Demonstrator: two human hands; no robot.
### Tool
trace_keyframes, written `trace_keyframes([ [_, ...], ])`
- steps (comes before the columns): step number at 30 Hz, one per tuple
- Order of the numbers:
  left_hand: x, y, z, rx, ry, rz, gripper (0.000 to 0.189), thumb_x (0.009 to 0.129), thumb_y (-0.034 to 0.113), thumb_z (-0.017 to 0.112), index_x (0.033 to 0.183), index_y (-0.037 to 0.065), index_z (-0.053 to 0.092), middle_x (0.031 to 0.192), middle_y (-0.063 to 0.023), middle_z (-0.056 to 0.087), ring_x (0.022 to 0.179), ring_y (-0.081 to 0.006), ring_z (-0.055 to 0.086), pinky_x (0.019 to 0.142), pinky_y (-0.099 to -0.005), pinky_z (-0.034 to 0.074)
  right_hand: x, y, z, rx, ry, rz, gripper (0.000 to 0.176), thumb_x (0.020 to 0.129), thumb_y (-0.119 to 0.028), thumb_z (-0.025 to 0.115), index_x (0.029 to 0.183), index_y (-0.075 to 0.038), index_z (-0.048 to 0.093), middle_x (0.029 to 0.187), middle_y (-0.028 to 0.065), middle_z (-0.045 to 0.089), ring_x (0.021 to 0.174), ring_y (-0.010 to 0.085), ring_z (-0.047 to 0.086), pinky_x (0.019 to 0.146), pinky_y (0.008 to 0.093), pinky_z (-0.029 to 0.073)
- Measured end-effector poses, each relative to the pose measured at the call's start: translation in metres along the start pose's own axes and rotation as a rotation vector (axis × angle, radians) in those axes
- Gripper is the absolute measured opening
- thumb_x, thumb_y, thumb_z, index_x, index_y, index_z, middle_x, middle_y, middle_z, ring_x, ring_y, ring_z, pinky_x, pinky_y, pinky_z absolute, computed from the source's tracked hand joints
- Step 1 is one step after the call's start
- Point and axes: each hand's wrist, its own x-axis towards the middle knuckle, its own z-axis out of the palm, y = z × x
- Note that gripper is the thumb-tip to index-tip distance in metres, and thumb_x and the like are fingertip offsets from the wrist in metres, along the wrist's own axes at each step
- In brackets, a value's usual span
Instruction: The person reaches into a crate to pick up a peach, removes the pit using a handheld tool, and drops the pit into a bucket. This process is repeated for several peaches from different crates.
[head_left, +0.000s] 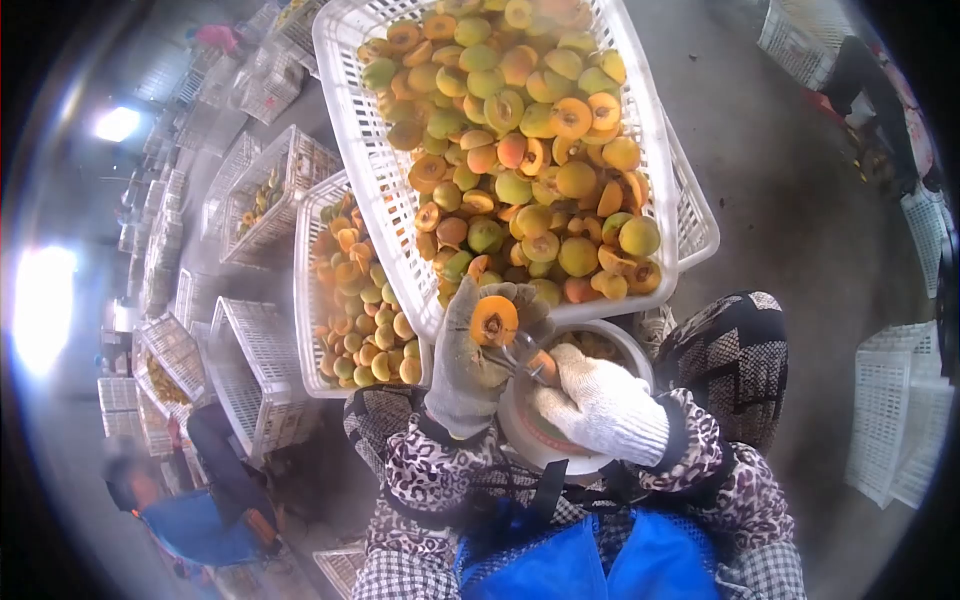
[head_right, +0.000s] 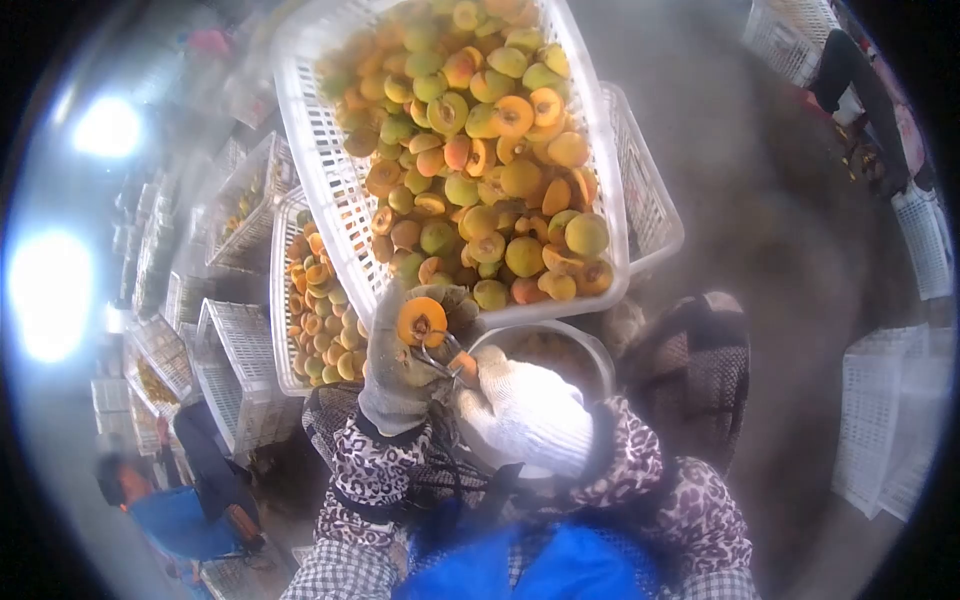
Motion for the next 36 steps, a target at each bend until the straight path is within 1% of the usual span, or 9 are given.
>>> trace_keyframes([
  [3, -0.012, -0.014, 0.0, 1.103, -0.04, 0.781, 0.039, 0.096, 0.029, 0.054, 0.12, -0.002, 0.051, 0.108, -0.0152, 0.061, 0.098, -0.0259, 0.062, 0.087, -0.0374, 0.054, 0.007, 0.009, 0.012, -0.087, 0.13, 0.022, 0.034, 0.083, -0.025, 0.062, 0.103, 0.0, 0.052, 0.076, 0.0197, 0.061, 0.065, 0.0367, 0.062, 0.056, 0.0442, 0.05],
  [6, -0.01, 0.0, -0.009, 0.126, -0.077, 0.077, 0.05, 0.089, 0.006, 0.062, 0.132, -0.003, 0.04, 0.114, -0.0152, 0.058, 0.102, -0.025, 0.061, 0.088, -0.0344, 0.053, 0.013, 0.02, 0.021, -0.221, 0.229, -0.12, 0.031, 0.081, -0.023, 0.064, 0.098, 0.0, 0.052, 0.074, 0.0194, 0.06, 0.064, 0.0361, 0.062, 0.057, 0.044, 0.05],
  [9, -0.01, -0.006, -0.026, 0.922, -0.137, 0.512, 0.059, 0.083, -0.008, 0.063, 0.135, -0.004, 0.036, 0.116, -0.0153, 0.057, 0.104, -0.0234, 0.061, 0.088, -0.0323, 0.052, 0.018, 0.016, 0.019, -0.255, 0.205, -0.207, 0.027, 0.08, -0.021, 0.064, 0.095, -0.001, 0.053, 0.075, 0.0174, 0.06, 0.065, 0.0348, 0.062, 0.058, 0.0423, 0.051],
  [18, -0.016, 0.003, -0.016, 0.472, 0.052, 0.129, 0.026, 0.099, 0.017, 0.046, 0.105, -0.005, 0.056, 0.096, -0.0131, 0.063, 0.092, -0.0207, 0.064, 0.075, -0.0298, 0.056, 0.022, 0.019, 0.028, -0.421, 0.226, -0.286, 0.02, 0.085, -0.018, 0.058, 0.095, -0.001, 0.054, 0.077, 0.0157, 0.062, 0.07, 0.0326, 0.063, 0.061, 0.0408, 0.051],
  [21, -0.017, -0.001, -0.009, 0.499, 0.119, 0.166, 0.04, 0.101, 0.032, 0.04, 0.091, -0.002, 0.059, 0.086, -0.0113, 0.063, 0.081, -0.021, 0.065, 0.07, -0.0289, 0.055, 0.028, 0.016, 0.033, -0.16, -0.259, 0.241, 0.039, 0.1, -0.022, 0.041, 0.131, 0.001, 0.045, 0.11, 0.0131, 0.06, 0.097, 0.015, 0.061, 0.081, 0.025, 0.052],
  [23, -0.017, -0.004, -0.012, 0.374, 0.111, 0.143, 0.039, 0.1, 0.033, 0.041, 0.091, -0.001, 0.059, 0.086, -0.0111, 0.063, 0.079, -0.0216, 0.065, 0.07, -0.0293, 0.055, 0.024, 0.002, 0.032, -0.244, -0.1, 0.043, 0.027, 0.086, -0.025, 0.058, 0.098, -0.001, 0.053, 0.076, 0.019, 0.063, 0.072, 0.0349, 0.064, 0.06, 0.0422, 0.051],
  [27, -0.019, 0.0, -0.008, 0.297, 0.154, 0.109, 0.041, 0.099, 0.036, 0.042, 0.09, 0.0, 0.059, 0.083, -0.0107, 0.062, 0.077, -0.0227, 0.065, 0.069, -0.031, 0.055, 0.029, -0.007, 0.009, 0.485, -0.44, 0.219, 0.033, 0.087, -0.025, 0.057, 0.104, 0.003, 0.056, 0.075, 0.0102, 0.062, 0.066, 0.0199, 0.061, 0.059, 0.0331, 0.05],
  [31, -0.018, -0.012, 0.002, 0.222, 0.236, 0.188, 0.041, 0.1, 0.036, 0.041, 0.09, 0.001, 0.059, 0.08, -0.0101, 0.061, 0.076, -0.022, 0.064, 0.07, -0.0325, 0.055, 0.019, 0.03, 0.059, 0.014, 0.133, -0.036, 0.032, 0.084, -0.026, 0.06, 0.103, -0.001, 0.051, 0.068, 0.0178, 0.061, 0.057, 0.0309, 0.061, 0.055, 0.0354, 0.051],
  [36, -0.014, -0.011, -0.007, 0.303, 0.137, 0.198, 0.037, 0.099, 0.034, 0.045, 0.088, 0.001, 0.059, 0.079, -0.0094, 0.06, 0.07, -0.0197, 0.062, 0.068, -0.032, 0.056, 0.027, 0.01, 0.03, -0.082, -0.067, -0.041, 0.031, 0.085, -0.024, 0.061, 0.099, 0.002, 0.051, 0.067, 0.0141, 0.06, 0.05, 0.0259, 0.058, 0.048, 0.0321, 0.049],
])
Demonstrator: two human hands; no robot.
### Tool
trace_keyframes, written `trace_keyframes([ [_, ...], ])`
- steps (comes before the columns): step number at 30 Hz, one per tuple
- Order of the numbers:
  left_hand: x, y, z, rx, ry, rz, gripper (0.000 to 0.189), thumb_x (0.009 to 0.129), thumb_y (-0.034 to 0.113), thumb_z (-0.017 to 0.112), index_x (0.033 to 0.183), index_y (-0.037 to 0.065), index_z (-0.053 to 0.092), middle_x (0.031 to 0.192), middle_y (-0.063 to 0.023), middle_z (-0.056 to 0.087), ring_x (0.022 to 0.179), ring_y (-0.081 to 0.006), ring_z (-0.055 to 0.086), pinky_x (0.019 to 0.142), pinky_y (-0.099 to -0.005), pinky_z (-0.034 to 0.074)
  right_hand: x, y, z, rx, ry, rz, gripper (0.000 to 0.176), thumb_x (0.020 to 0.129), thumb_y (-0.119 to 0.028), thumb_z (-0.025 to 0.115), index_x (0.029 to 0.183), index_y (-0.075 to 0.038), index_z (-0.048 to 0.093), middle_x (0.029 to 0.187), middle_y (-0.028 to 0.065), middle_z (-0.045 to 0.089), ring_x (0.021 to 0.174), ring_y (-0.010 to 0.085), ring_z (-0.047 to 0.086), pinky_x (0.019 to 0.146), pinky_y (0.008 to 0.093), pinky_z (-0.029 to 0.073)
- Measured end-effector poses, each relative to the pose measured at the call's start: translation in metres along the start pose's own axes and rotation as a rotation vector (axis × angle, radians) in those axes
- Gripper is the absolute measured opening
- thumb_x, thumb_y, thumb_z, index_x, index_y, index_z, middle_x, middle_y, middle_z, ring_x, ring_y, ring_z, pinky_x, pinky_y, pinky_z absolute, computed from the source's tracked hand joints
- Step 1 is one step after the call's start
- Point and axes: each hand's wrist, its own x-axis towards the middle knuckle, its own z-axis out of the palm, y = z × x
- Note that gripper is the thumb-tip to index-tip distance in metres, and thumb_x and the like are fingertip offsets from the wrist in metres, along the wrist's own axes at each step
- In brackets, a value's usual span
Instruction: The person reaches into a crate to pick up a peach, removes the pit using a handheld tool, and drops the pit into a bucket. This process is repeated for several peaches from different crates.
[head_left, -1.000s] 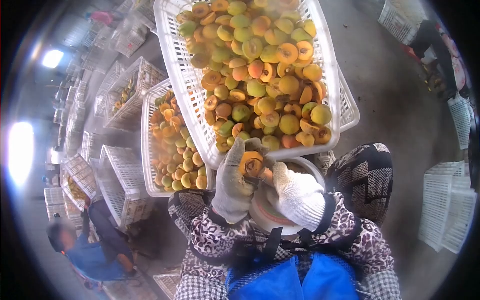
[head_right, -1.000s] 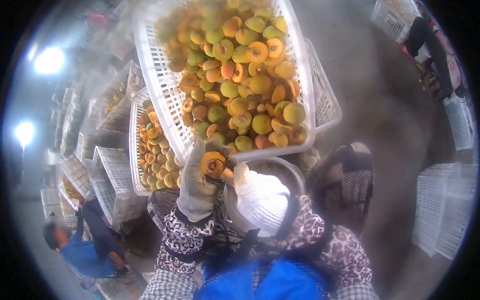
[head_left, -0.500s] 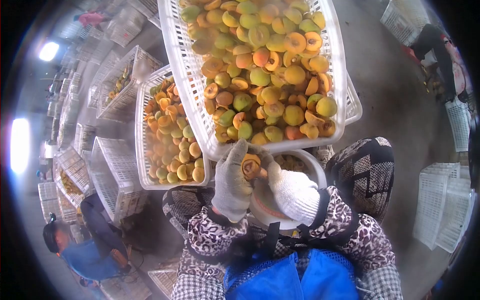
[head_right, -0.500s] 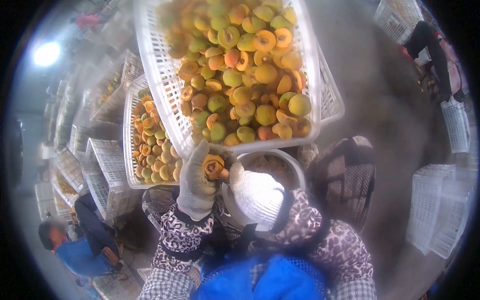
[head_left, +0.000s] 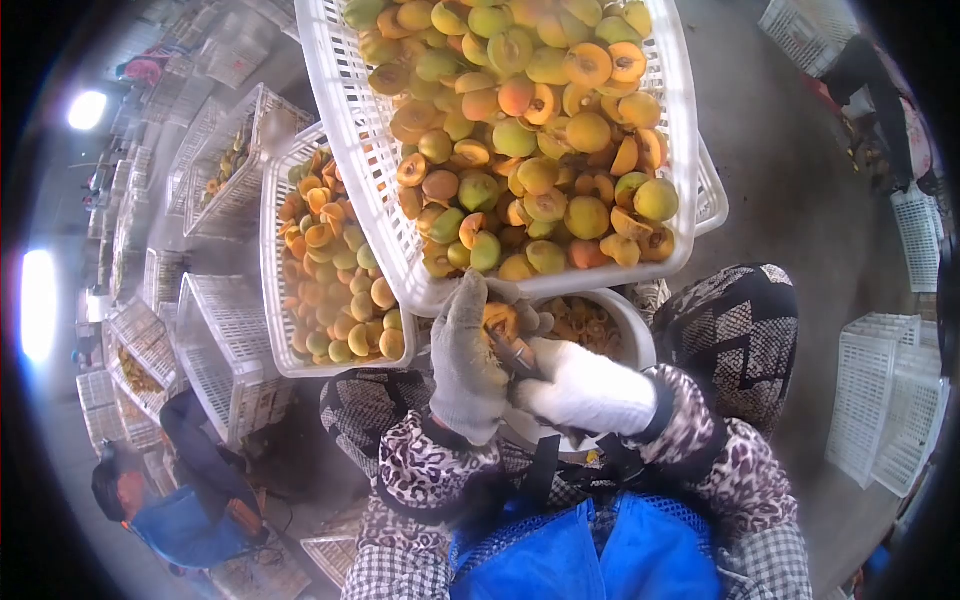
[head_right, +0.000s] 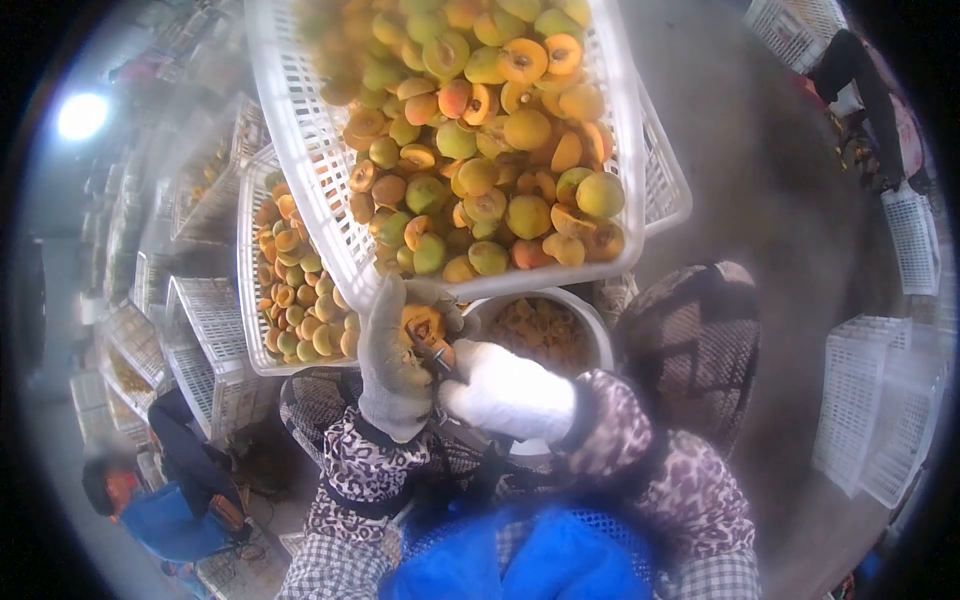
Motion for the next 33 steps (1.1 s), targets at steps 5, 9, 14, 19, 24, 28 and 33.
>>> trace_keyframes([
  [5, 0.007, 0.009, 0.0, 0.041, 0.002, -0.136, 0.034, 0.097, 0.031, 0.049, 0.084, 0.001, 0.058, 0.073, -0.0085, 0.059, 0.062, -0.0186, 0.061, 0.06, -0.0316, 0.056, 0.004, 0.02, -0.018, 1.2, -0.653, 0.393, 0.018, 0.085, -0.018, 0.064, 0.094, -0.003, 0.057, 0.062, 0.003, 0.057, 0.049, 0.0092, 0.054, 0.042, 0.0199, 0.041],
  [9, 0.012, 0.003, -0.011, 0.068, 0.036, -0.125, 0.032, 0.096, 0.031, 0.052, 0.083, 0.003, 0.058, 0.069, -0.0074, 0.058, 0.06, -0.0181, 0.06, 0.058, -0.0323, 0.056, 0.01, 0.002, -0.008, 0.851, -0.494, 0.288, 0.019, 0.082, -0.018, 0.063, 0.094, -0.005, 0.057, 0.065, 0.0025, 0.056, 0.045, 0.0112, 0.051, 0.039, 0.0238, 0.041],
  [14, 0.002, 0.012, -0.023, -0.182, 0.019, -0.267, 0.027, 0.095, 0.03, 0.053, 0.084, 0.006, 0.057, 0.071, -0.0073, 0.059, 0.065, -0.0189, 0.061, 0.063, -0.0339, 0.056, 0.012, 0.011, 0.004, 1.056, -0.692, 0.357, 0.024, 0.081, -0.02, 0.062, 0.1, -0.005, 0.057, 0.069, 0.0016, 0.056, 0.047, 0.0119, 0.05, 0.043, 0.0247, 0.043],
  [19, 0.031, -0.006, -0.098, -0.48, 0.031, -0.213, 0.025, 0.095, 0.031, 0.052, 0.085, 0.008, 0.056, 0.077, -0.0082, 0.06, 0.072, -0.0202, 0.06, 0.066, -0.0385, 0.054, 0.017, 0.023, 0.011, 0.456, -0.705, 0.138, 0.02, 0.083, -0.021, 0.059, 0.09, -0.002, 0.058, 0.062, 0.0051, 0.057, 0.054, 0.0143, 0.058, 0.044, 0.0284, 0.043],
  [24, 0.047, 0.044, -0.135, 0.593, 0.465, 0.411, 0.023, 0.094, 0.027, 0.055, 0.096, 0.005, 0.06, 0.089, -0.0095, 0.062, 0.085, -0.0222, 0.059, 0.077, -0.0375, 0.049, -0.017, 0.116, 0.031, -0.937, -0.096, -0.341, 0.015, 0.074, -0.015, 0.056, 0.078, -0.001, 0.062, 0.061, 0.0091, 0.056, 0.055, 0.0252, 0.06, 0.043, 0.0402, 0.046],
  [28, 0.07, 0.054, -0.11, 1.542, 0.665, 0.949, 0.024, 0.089, 0.019, 0.058, 0.108, 0.003, 0.059, 0.102, -0.0135, 0.062, 0.096, -0.0276, 0.058, 0.085, -0.038, 0.045, -0.018, 0.104, 0.005, -0.871, -0.324, 0.014, 0.019, 0.078, -0.014, 0.054, 0.088, 0.001, 0.061, 0.074, 0.0137, 0.065, 0.066, 0.0282, 0.066, 0.048, 0.046, 0.049],
  [33, 0.131, 0.017, -0.009, 1.95, -0.058, 0.931, 0.038, 0.075, 0.01, 0.067, 0.112, 0.007, 0.059, 0.106, -0.0119, 0.061, 0.097, -0.0312, 0.057, 0.087, -0.0452, 0.044, -0.012, 0.078, 0.01, -0.633, -0.411, 0.366, 0.035, 0.091, -0.026, 0.051, 0.106, 0.004, 0.06, 0.093, 0.0147, 0.066, 0.083, 0.0271, 0.065, 0.077, 0.0408, 0.052],
])
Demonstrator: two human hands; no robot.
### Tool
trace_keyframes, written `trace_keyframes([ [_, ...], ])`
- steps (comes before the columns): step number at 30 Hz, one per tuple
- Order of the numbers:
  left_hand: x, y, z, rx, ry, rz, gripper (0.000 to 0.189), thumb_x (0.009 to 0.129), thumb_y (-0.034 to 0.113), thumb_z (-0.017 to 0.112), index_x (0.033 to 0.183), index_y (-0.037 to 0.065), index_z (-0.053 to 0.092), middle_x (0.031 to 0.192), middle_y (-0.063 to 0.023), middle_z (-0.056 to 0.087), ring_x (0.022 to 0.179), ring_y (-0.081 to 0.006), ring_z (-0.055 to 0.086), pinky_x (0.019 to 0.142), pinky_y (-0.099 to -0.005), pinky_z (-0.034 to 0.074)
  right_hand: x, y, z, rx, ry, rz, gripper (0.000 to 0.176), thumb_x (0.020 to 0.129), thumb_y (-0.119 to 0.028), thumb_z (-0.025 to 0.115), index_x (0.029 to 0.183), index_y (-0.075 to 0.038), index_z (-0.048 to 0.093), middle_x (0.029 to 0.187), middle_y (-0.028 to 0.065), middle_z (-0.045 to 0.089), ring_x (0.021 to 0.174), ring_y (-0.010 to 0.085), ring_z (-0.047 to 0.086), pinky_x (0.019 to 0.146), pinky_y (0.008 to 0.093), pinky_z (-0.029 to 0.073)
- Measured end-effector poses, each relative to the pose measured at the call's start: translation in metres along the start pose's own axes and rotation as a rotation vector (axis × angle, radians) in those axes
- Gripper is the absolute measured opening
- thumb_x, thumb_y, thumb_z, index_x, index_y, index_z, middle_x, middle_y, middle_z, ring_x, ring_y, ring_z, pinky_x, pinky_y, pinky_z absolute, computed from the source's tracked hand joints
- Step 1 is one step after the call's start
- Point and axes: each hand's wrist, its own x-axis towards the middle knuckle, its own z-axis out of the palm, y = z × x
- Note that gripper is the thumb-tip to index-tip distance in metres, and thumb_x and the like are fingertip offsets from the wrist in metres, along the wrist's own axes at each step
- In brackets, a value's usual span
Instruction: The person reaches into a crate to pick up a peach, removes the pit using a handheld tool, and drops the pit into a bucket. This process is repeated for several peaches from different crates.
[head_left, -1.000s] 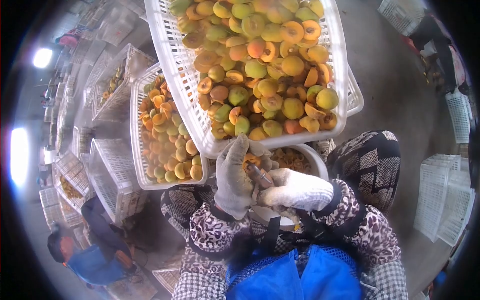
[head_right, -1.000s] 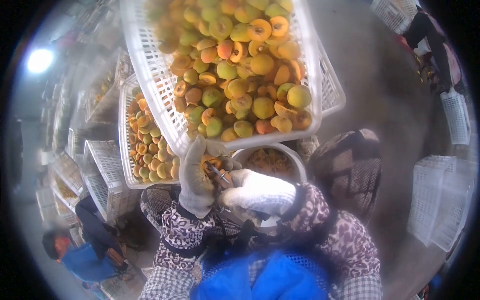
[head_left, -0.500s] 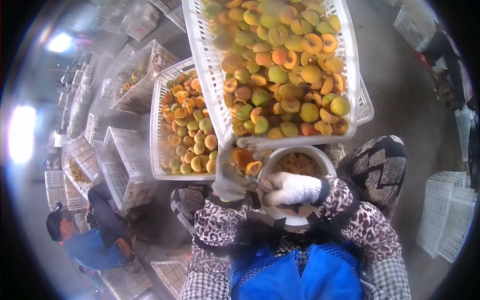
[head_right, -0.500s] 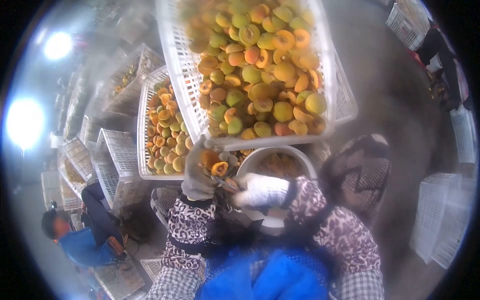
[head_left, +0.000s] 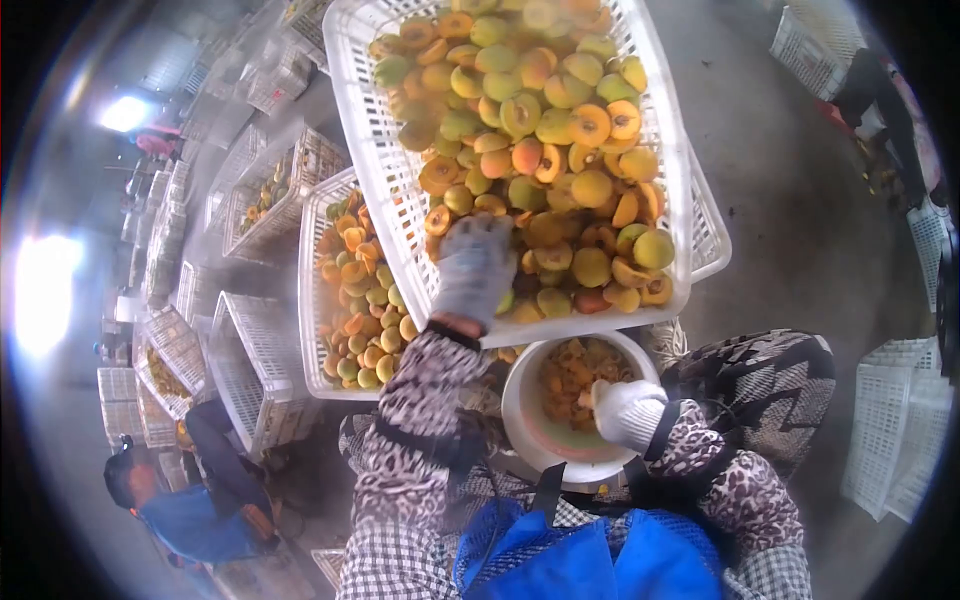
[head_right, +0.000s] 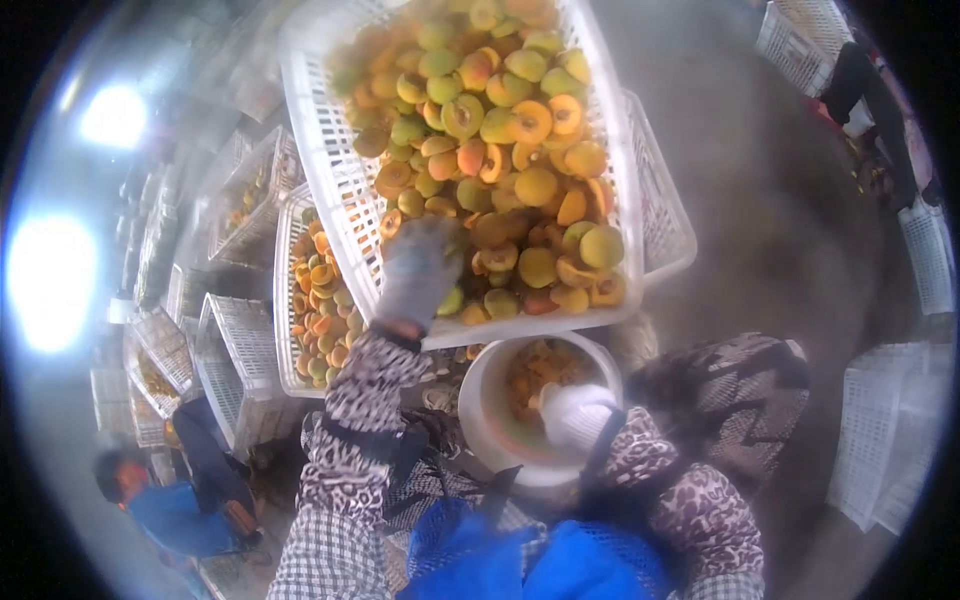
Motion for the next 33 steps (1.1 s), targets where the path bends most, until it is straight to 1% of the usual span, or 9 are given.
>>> trace_keyframes([
  [4, 0.02, -0.004, 0.033, 0.221, -0.169, -0.025, 0.04, 0.072, 0.011, 0.068, 0.111, 0.007, 0.059, 0.106, -0.0135, 0.061, 0.095, -0.0333, 0.058, 0.085, -0.0457, 0.046, -0.028, 0.006, -0.025, 0.115, 0.25, -0.152, 0.025, 0.086, -0.019, 0.053, 0.101, 0.002, 0.053, 0.076, 0.0192, 0.067, 0.068, 0.0358, 0.066, 0.058, 0.0498, 0.051],
  [8, -0.01, 0.014, -0.036, -0.792, 0.027, -0.396, 0.038, 0.081, 0.019, 0.066, 0.113, 0.002, 0.057, 0.106, -0.0151, 0.062, 0.1, -0.0306, 0.061, 0.084, -0.0413, 0.051, -0.03, 0.012, -0.001, 0.626, 0.668, -0.393, 0.031, 0.084, -0.027, 0.06, 0.099, -0.001, 0.052, 0.068, 0.0189, 0.063, 0.06, 0.0382, 0.062, 0.054, 0.0455, 0.05],
  [10, -0.03, 0.006, -0.063, -2.061, 0.042, -0.791, 0.036, 0.085, 0.02, 0.062, 0.114, 0.001, 0.057, 0.106, -0.0163, 0.062, 0.097, -0.0302, 0.062, 0.078, -0.0403, 0.055, -0.042, 0.004, -0.022, 0.882, 0.611, -0.448, 0.033, 0.084, -0.029, 0.061, 0.104, -0.004, 0.053, 0.072, 0.0195, 0.063, 0.065, 0.0383, 0.063, 0.059, 0.046, 0.05],
  [13, -0.056, 0.032, -0.079, -2.309, 0.111, -0.757, 0.035, 0.088, 0.021, 0.057, 0.115, -0.001, 0.055, 0.106, -0.0189, 0.061, 0.094, -0.0322, 0.062, 0.075, -0.0423, 0.057, -0.066, -0.02, -0.052, 0.747, 0.554, -0.447, 0.036, 0.083, -0.032, 0.061, 0.109, -0.009, 0.053, 0.077, 0.0207, 0.064, 0.073, 0.0401, 0.063, 0.065, 0.0461, 0.051],
  [18, -0.081, 0.061, -0.082, -2.315, 0.084, -0.705, 0.037, 0.089, 0.021, 0.061, 0.116, -0.003, 0.052, 0.107, -0.0199, 0.06, 0.097, -0.0265, 0.061, 0.074, -0.0368, 0.058, -0.061, -0.045, -0.06, 0.899, 0.49, -0.379, 0.035, 0.084, -0.028, 0.061, 0.108, -0.002, 0.052, 0.079, 0.0234, 0.063, 0.074, 0.0405, 0.064, 0.066, 0.0441, 0.051],
  [20, -0.085, 0.069, -0.084, -1.37, 0.141, -0.385, 0.033, 0.095, 0.023, 0.05, 0.114, -0.004, 0.053, 0.105, -0.0203, 0.06, 0.096, -0.0268, 0.061, 0.081, -0.0381, 0.056, -0.06, -0.052, -0.068, 0.91, 0.436, -0.332, 0.035, 0.084, -0.025, 0.061, 0.107, 0.0, 0.052, 0.077, 0.0234, 0.063, 0.072, 0.0406, 0.063, 0.062, 0.0433, 0.051],
  [25, -0.089, 0.062, -0.083, -1.52, 0.175, -0.481, 0.03, 0.101, 0.022, 0.038, 0.114, -0.003, 0.051, 0.104, -0.0179, 0.061, 0.095, -0.0266, 0.062, 0.086, -0.0395, 0.054, -0.043, -0.066, -0.059, 0.767, 0.582, -0.313, 0.032, 0.083, -0.024, 0.063, 0.103, -0.002, 0.051, 0.069, 0.0213, 0.06, 0.064, 0.0392, 0.062, 0.057, 0.043, 0.05],
  [27, -0.093, 0.055, -0.081, -2.101, 0.114, -0.726, 0.037, 0.102, 0.029, 0.034, 0.113, -0.002, 0.05, 0.104, -0.0176, 0.061, 0.094, -0.0283, 0.062, 0.085, -0.0398, 0.053, -0.04, -0.071, -0.056, 0.756, 0.592, -0.316, 0.031, 0.082, -0.023, 0.063, 0.101, -0.003, 0.051, 0.068, 0.021, 0.06, 0.063, 0.0389, 0.062, 0.056, 0.0431, 0.05],
  [33, -0.098, 0.044, -0.081, -2.141, 0.142, -0.856, 0.036, 0.101, 0.03, 0.038, 0.116, -0.002, 0.047, 0.098, -0.016, 0.06, 0.088, -0.0272, 0.063, 0.082, -0.0373, 0.054, -0.035, -0.077, -0.057, 0.515, 0.713, -0.405, 0.034, 0.082, -0.024, 0.064, 0.103, -0.003, 0.048, 0.067, 0.02, 0.061, 0.061, 0.0379, 0.062, 0.055, 0.0439, 0.051],
])
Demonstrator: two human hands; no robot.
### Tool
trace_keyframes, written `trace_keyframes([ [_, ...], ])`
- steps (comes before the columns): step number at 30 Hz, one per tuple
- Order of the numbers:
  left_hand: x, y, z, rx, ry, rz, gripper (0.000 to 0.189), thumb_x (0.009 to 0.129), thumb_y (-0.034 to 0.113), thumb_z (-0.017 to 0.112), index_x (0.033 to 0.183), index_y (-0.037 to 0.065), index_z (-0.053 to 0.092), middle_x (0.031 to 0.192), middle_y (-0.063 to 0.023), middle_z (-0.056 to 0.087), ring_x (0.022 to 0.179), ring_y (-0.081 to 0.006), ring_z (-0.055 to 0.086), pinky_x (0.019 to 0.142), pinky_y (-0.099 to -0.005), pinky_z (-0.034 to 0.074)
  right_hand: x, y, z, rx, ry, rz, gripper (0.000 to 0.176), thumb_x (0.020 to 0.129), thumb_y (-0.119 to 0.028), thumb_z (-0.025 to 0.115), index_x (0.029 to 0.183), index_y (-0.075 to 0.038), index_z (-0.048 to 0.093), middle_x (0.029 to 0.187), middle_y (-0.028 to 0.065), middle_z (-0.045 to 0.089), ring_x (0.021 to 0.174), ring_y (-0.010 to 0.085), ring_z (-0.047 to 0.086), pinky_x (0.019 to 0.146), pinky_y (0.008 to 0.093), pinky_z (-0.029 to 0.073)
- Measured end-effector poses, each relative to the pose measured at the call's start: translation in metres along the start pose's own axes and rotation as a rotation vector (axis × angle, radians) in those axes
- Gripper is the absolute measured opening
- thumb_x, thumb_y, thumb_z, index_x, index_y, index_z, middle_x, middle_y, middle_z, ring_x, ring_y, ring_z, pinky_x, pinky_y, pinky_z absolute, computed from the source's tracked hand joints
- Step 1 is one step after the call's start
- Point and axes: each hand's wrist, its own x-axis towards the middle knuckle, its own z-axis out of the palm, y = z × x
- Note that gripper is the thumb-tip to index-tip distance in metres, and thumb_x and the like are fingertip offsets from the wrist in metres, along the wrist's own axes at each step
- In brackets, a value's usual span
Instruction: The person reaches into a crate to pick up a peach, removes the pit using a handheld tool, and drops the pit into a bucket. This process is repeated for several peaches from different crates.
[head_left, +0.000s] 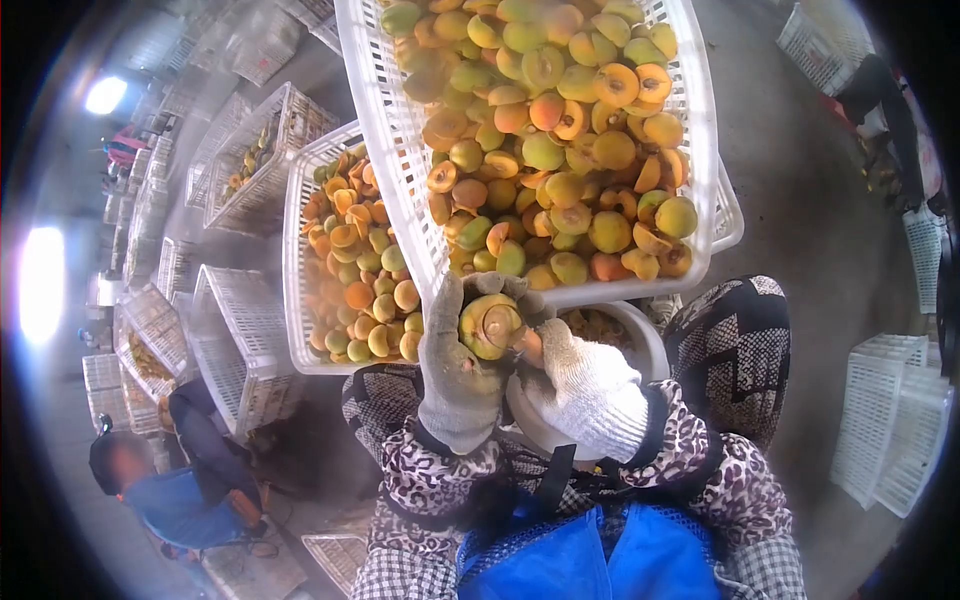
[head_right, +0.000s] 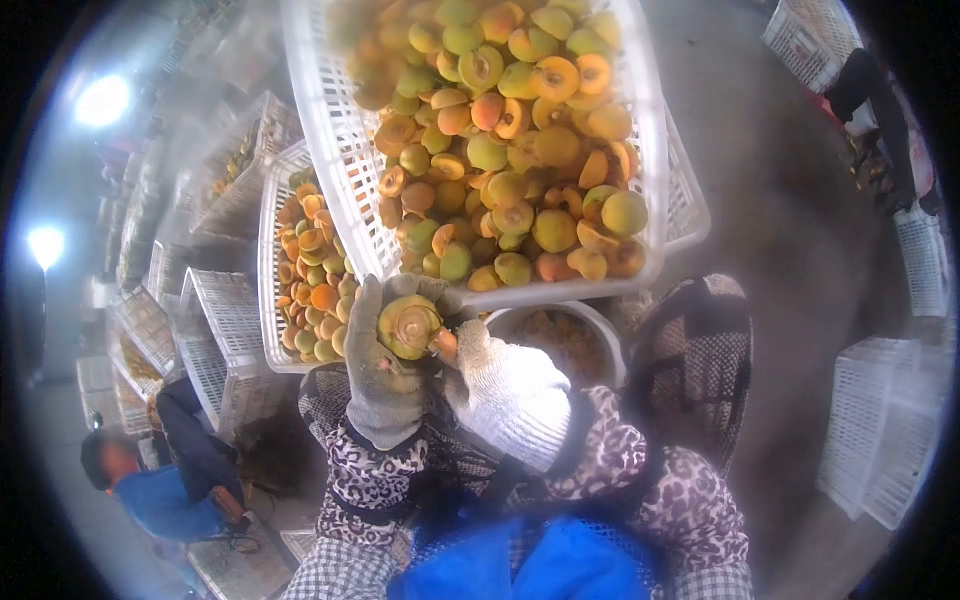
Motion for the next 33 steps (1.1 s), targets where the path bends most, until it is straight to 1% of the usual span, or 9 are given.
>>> trace_keyframes([
  [1, -0.002, -0.001, -0.001, -0.006, 0.002, -0.001, 0.036, 0.101, 0.03, 0.038, 0.116, -0.002, 0.047, 0.098, -0.016, 0.06, 0.088, -0.0272, 0.063, 0.082, -0.0373, 0.054, 0.0, 0.001, 0.003, 0.051, -0.023, 0.055, 0.034, 0.082, -0.024, 0.064, 0.102, -0.002, 0.048, 0.068, 0.0203, 0.061, 0.062, 0.0376, 0.063, 0.055, 0.0439, 0.051],
  [3, -0.007, -0.004, -0.004, 0.828, -0.074, 0.393, 0.032, 0.098, 0.02, 0.049, 0.12, -0.003, 0.042, 0.097, -0.0151, 0.06, 0.084, -0.0228, 0.064, 0.076, -0.0311, 0.054, 0.003, 0.001, 0.004, 0.099, -0.049, 0.114, 0.034, 0.082, -0.025, 0.063, 0.102, -0.002, 0.048, 0.069, 0.0205, 0.061, 0.063, 0.0373, 0.063, 0.056, 0.044, 0.051],
  [6, -0.006, -0.009, -0.007, 0.552, 0.221, 0.117, 0.044, 0.099, 0.037, 0.038, 0.1, -0.003, 0.055, 0.084, -0.014, 0.064, 0.064, -0.0206, 0.062, 0.061, -0.0274, 0.054, 0.01, -0.004, -0.001, -0.139, -0.16, 0.147, 0.034, 0.083, -0.025, 0.062, 0.101, -0.001, 0.047, 0.072, 0.0208, 0.062, 0.065, 0.0375, 0.064, 0.056, 0.0444, 0.051],
  [9, -0.012, -0.003, -0.01, 0.6, 0.014, 0.22, 0.036, 0.094, 0.01, 0.055, 0.123, -0.005, 0.04, 0.094, -0.016, 0.061, 0.078, -0.0198, 0.064, 0.067, -0.0267, 0.055, 0.008, -0.003, 0.002, -0.134, -0.202, 0.151, 0.035, 0.083, -0.025, 0.061, 0.103, -0.001, 0.047, 0.074, 0.02, 0.062, 0.067, 0.0376, 0.064, 0.057, 0.044, 0.052],
  [13, -0.004, 0.001, -0.001, 0.119, 0.152, -0.1, 0.031, 0.097, 0.019, 0.052, 0.116, -0.005, 0.048, 0.092, -0.0164, 0.061, 0.077, -0.0207, 0.064, 0.067, -0.0275, 0.055, 0.002, 0.003, 0.013, 0.198, -0.252, 0.253, 0.032, 0.082, -0.022, 0.059, 0.103, 0.0, 0.051, 0.069, 0.0181, 0.06, 0.064, 0.0333, 0.064, 0.056, 0.04, 0.05],
  [16, 0.001, -0.01, 0.0, 0.126, 0.097, 0.01, 0.037, 0.099, 0.031, 0.044, 0.102, -0.004, 0.055, 0.091, -0.0156, 0.061, 0.075, -0.0223, 0.065, 0.067, -0.0286, 0.056, 0.009, 0.008, -0.014, 0.835, -0.602, 0.377, 0.031, 0.085, -0.022, 0.052, 0.107, 0.0, 0.055, 0.074, 0.0156, 0.061, 0.067, 0.0273, 0.064, 0.064, 0.0384, 0.05],
  [19, 0.004, -0.009, 0.008, 0.769, -0.081, 0.467, 0.045, 0.099, 0.039, 0.041, 0.095, -0.003, 0.057, 0.088, -0.0141, 0.061, 0.073, -0.0238, 0.064, 0.068, -0.0296, 0.055, 0.007, 0.008, -0.018, 0.572, -0.409, 0.367, 0.028, 0.082, -0.021, 0.057, 0.1, -0.001, 0.055, 0.072, 0.0126, 0.061, 0.063, 0.0248, 0.061, 0.061, 0.0355, 0.049],
  [22, 0.001, 0.001, 0.003, 0.045, 0.083, -0.227, 0.032, 0.095, 0.032, 0.053, 0.093, 0.0, 0.058, 0.085, -0.0119, 0.06, 0.076, -0.022, 0.064, 0.068, -0.0315, 0.055, 0.002, 0.006, -0.004, 0.27, -0.388, 0.394, 0.03, 0.082, -0.022, 0.055, 0.106, -0.003, 0.056, 0.079, 0.0162, 0.063, 0.073, 0.0303, 0.063, 0.07, 0.0365, 0.05],
  [33, 0.011, -0.021, 0.011, 0.192, 0.158, -0.161, 0.023, 0.09, 0.025, 0.061, 0.09, 0.002, 0.059, 0.077, -0.0083, 0.059, 0.068, -0.0202, 0.062, 0.064, -0.0301, 0.053, -0.005, 0.026, 0.004, 0.456, -0.474, 0.356, 0.03, 0.084, -0.019, 0.053, 0.108, -0.001, 0.054, 0.084, 0.0197, 0.062, 0.074, 0.0319, 0.063, 0.065, 0.0367, 0.05],
])
